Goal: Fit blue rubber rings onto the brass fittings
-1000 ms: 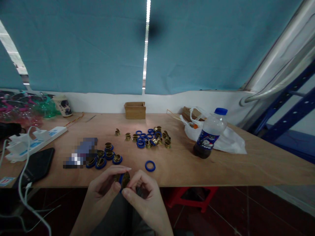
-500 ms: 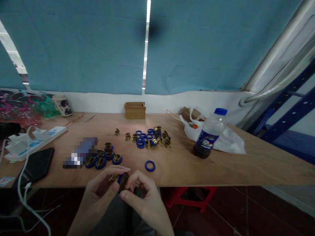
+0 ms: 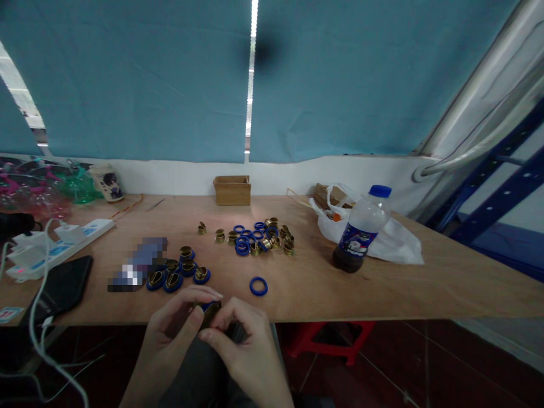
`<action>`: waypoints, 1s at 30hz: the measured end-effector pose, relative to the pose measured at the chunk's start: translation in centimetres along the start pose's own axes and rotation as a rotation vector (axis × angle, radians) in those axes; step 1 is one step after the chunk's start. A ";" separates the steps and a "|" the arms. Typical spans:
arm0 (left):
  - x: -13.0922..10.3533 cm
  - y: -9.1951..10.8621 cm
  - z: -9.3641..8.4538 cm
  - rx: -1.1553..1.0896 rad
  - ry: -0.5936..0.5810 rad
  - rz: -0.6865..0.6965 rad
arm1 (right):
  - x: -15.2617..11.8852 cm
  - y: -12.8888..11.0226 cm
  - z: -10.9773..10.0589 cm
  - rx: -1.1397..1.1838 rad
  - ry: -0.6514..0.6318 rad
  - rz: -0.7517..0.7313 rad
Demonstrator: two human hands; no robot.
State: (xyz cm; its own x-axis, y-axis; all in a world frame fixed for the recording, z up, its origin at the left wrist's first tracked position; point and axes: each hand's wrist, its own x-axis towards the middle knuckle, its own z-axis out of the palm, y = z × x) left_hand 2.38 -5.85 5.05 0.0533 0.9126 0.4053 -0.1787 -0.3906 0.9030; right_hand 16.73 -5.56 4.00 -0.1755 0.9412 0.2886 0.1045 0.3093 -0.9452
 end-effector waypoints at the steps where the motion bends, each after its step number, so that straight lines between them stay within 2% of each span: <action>1: 0.0 0.0 0.0 -0.001 0.017 -0.004 | 0.0 0.0 0.1 -0.029 0.007 -0.013; 7: 0.0 0.1 0.0 0.012 0.078 -0.095 | -0.2 -0.3 0.3 -0.126 0.026 -0.082; 12: -0.1 0.2 -0.1 0.013 0.091 -0.088 | -0.4 -0.3 0.3 -0.173 0.030 -0.119; 20: -0.5 0.1 -0.9 -0.042 0.016 0.006 | -0.7 -0.9 0.7 -0.263 0.018 -0.323; 24: -0.5 0.0 -0.8 -0.135 -0.032 0.049 | -1.1 -1.1 0.7 -0.310 0.027 -0.427; 30: -0.4 0.0 -0.4 -0.209 -0.076 0.091 | -1.7 -1.3 0.5 -0.376 0.008 -0.501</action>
State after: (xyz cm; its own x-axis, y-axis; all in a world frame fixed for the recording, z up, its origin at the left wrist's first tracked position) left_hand 1.95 -6.14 4.79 0.0998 0.8602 0.5001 -0.3854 -0.4300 0.8164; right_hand 16.44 -7.60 4.63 -0.2853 0.6699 0.6854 0.3489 0.7387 -0.5767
